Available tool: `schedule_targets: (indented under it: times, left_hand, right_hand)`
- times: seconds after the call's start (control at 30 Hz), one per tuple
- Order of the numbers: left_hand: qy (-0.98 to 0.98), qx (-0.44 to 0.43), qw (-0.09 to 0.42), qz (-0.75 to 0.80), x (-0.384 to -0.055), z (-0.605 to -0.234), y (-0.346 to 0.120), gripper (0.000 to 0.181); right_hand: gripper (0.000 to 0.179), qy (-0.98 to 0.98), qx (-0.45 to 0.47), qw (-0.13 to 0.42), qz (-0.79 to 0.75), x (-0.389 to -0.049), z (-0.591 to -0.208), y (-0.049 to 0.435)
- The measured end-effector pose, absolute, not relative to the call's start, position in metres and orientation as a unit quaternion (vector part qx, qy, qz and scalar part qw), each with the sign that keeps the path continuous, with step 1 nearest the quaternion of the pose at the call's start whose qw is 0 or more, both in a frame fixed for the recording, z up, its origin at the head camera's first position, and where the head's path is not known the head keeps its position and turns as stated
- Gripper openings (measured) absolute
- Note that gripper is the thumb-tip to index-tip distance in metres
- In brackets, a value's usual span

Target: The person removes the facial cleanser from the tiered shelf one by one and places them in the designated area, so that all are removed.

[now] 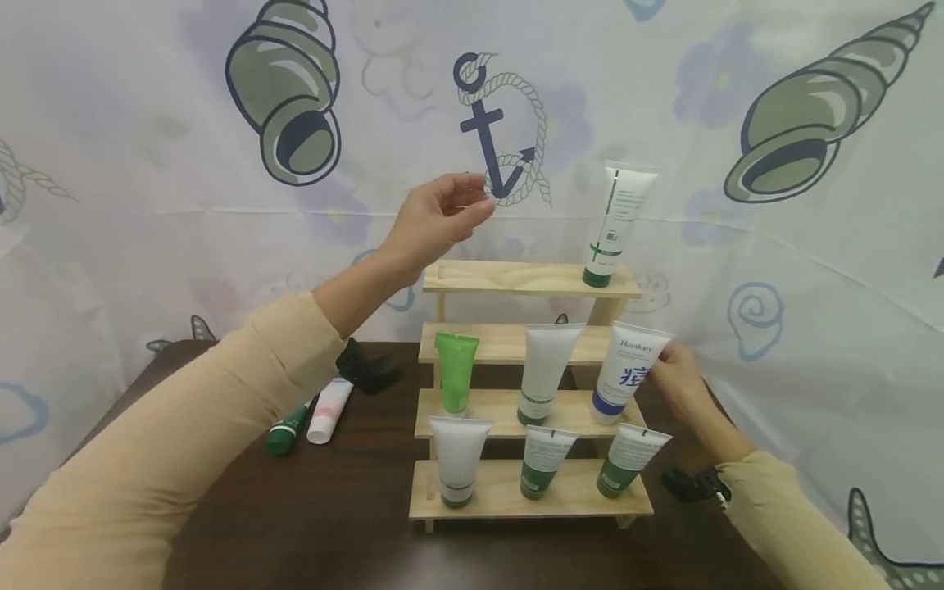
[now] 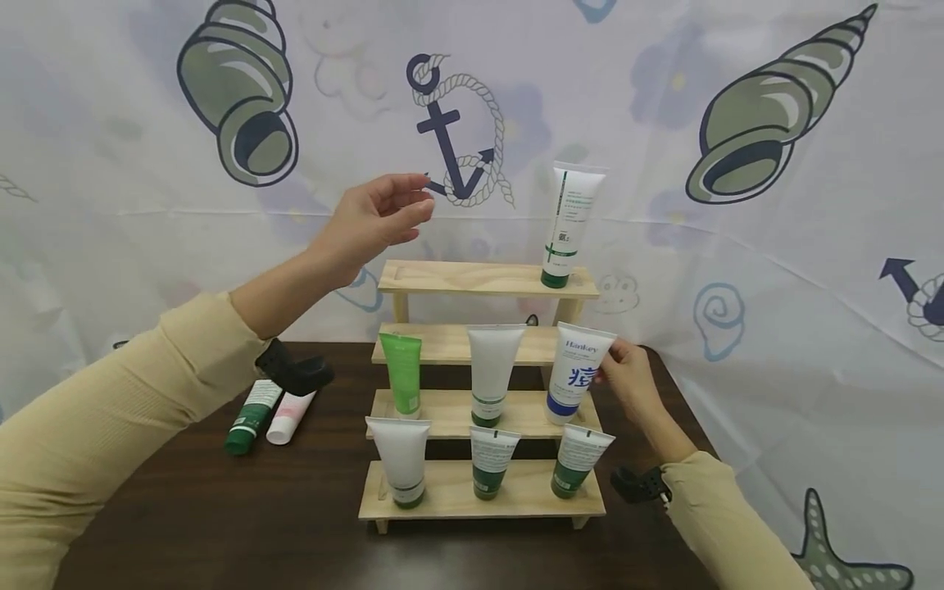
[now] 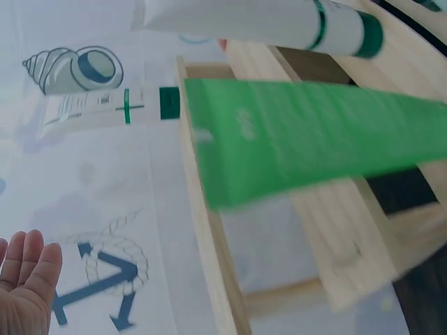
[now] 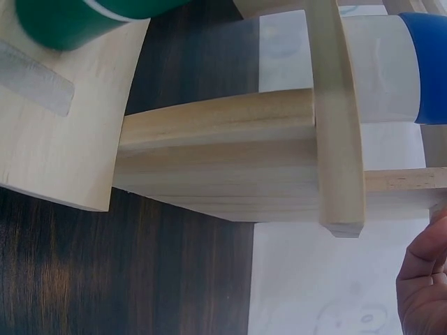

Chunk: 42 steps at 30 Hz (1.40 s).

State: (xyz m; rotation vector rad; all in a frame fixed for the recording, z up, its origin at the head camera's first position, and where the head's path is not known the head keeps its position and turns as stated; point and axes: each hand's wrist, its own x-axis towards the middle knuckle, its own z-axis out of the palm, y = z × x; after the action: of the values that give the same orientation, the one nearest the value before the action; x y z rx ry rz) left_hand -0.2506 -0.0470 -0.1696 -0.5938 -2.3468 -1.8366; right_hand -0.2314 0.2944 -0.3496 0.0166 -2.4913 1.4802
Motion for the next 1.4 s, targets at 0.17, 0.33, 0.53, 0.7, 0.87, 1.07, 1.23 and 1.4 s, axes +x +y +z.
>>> schedule_targets:
  times: [0.17, 0.33, 0.53, 0.7, 0.87, 1.07, 1.23, 1.4]
  left_hand:
    - [-0.767, -0.193, 0.038, -0.611, -0.261, -0.165, -0.024, 0.046]
    - [-0.781, -0.195, 0.032, -0.593, -0.271, -0.162, -0.003, 0.047]
    - [-0.802, -0.203, 0.027, -0.561, -0.281, -0.161, 0.021, 0.05]
    - [-0.809, -0.202, 0.016, -0.551, -0.287, -0.161, 0.033, 0.052]
    - [-0.814, -0.197, 0.01, -0.546, -0.293, -0.162, 0.039, 0.052]
    - [-0.814, -0.206, 0.01, -0.543, -0.298, -0.163, 0.05, 0.053]
    - [-0.814, -0.212, 0.011, -0.541, -0.303, -0.163, 0.059, 0.053]
    - [-0.812, -0.216, 0.008, -0.542, -0.306, -0.164, 0.066, 0.055]
  right_hand:
    - [0.022, -0.85, 0.003, 0.113, 0.515, -0.233, -0.348, 0.293]
    - [0.021, -0.848, -0.002, 0.1, 0.521, -0.234, -0.347, 0.293]
    - [0.015, -0.843, -0.004, 0.095, 0.53, -0.234, -0.348, 0.294]
    - [0.015, -0.837, -0.002, 0.095, 0.538, -0.233, -0.35, 0.294]
    - [0.018, -0.841, 0.0, 0.097, 0.532, -0.232, -0.352, 0.293]
    - [0.019, -0.856, 0.001, 0.1, 0.507, -0.232, -0.354, 0.294]
    - [0.02, -0.858, -0.001, 0.098, 0.505, -0.231, -0.352, 0.296]
    - [0.018, -0.848, 0.003, 0.101, 0.521, -0.23, -0.35, 0.296]
